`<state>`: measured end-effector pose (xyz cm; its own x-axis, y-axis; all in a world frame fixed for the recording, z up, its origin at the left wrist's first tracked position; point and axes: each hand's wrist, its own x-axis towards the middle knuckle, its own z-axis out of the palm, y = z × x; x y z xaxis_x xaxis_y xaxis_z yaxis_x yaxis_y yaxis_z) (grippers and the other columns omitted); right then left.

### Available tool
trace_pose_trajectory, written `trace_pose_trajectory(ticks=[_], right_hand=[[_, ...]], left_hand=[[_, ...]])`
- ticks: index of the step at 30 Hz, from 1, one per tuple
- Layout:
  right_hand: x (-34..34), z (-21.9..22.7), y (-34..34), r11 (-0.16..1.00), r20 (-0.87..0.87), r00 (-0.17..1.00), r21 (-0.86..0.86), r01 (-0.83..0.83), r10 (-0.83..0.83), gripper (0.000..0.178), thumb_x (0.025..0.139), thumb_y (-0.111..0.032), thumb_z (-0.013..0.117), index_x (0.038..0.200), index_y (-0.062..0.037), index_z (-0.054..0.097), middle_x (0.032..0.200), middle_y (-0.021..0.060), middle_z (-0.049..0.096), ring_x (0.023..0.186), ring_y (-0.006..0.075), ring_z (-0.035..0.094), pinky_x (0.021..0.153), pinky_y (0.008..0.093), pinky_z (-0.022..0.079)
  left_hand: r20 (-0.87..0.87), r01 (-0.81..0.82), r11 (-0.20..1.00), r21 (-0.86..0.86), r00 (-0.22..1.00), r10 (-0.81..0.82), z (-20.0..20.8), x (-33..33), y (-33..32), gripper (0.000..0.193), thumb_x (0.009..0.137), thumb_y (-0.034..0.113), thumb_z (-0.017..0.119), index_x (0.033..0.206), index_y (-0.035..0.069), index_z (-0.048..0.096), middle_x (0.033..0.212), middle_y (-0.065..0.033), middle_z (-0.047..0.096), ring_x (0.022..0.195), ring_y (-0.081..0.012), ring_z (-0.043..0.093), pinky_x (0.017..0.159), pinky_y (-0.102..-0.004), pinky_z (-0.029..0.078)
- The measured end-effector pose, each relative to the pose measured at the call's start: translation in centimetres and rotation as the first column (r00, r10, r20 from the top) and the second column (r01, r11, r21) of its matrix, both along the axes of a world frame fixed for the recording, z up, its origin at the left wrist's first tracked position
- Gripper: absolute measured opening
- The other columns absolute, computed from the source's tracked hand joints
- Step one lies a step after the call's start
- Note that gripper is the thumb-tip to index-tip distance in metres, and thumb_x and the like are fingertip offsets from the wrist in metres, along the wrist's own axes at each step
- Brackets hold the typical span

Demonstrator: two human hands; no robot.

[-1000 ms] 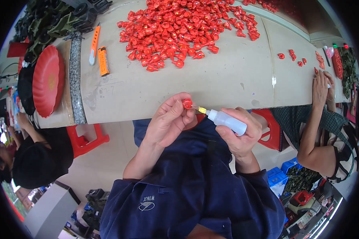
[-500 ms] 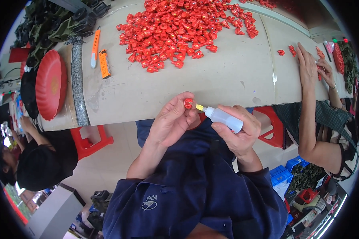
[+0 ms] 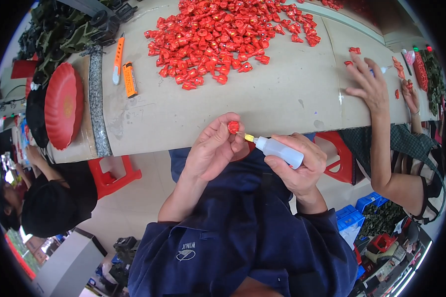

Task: The person applies glue from a bottle to small red and yellow plastic toy components, then assembles them by hand at a factory assembly table.

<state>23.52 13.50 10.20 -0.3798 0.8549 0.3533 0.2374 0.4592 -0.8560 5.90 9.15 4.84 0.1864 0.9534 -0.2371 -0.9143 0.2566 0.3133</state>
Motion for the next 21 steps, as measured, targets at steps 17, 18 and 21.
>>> trace_pose_trajectory(ticks=[17, 18, 21], right_hand=[[0.01, -0.5, 0.16, 0.999, -0.005, 0.999, 0.028, 0.045, -0.045, 0.035, 0.06, -0.009, 0.077, 0.089, 0.0021, 0.061, 0.062, 0.0104, 0.058, 0.05, 0.0159, 0.053, 0.044, 0.0238, 0.039], [0.01, -0.45, 0.16, 0.999, -0.001, 0.999, 0.03, 0.045, -0.045, 0.035, 0.06, -0.009, 0.077, 0.089, 0.0023, 0.061, 0.062, 0.0106, 0.058, 0.05, 0.016, 0.054, 0.044, 0.0239, 0.039], [-0.06, -0.17, 0.1, 0.998, 0.019, 0.998, 0.036, 0.056, -0.057, 0.035, 0.06, -0.009, 0.077, 0.089, 0.0024, 0.061, 0.063, 0.011, 0.059, 0.051, 0.0163, 0.055, 0.045, 0.0241, 0.04]], left_hand=[[-0.073, -0.019, 1.0, 0.018, 0.997, 0.02, 0.25, 0.24, -0.07, 0.026, 0.089, 0.019, 0.049, 0.11, 0.003, 0.05, 0.087, -0.0068, 0.052, 0.073, -0.0114, 0.048, 0.065, -0.0219, 0.041], [-0.086, -0.033, 0.999, 0.011, 0.996, 0.034, 0.31, 0.26, -0.1, 0.025, 0.089, 0.017, 0.05, 0.109, 0.003, 0.05, 0.087, -0.007, 0.053, 0.073, -0.0115, 0.048, 0.065, -0.0219, 0.041], [-0.119, -0.064, 0.997, 0.033, 0.991, 0.067, 0.08, 0.16, -0.24, 0.023, 0.088, 0.016, 0.049, 0.109, 0.005, 0.051, 0.093, -0.0078, 0.053, 0.076, -0.0116, 0.049, 0.066, -0.0226, 0.04]])
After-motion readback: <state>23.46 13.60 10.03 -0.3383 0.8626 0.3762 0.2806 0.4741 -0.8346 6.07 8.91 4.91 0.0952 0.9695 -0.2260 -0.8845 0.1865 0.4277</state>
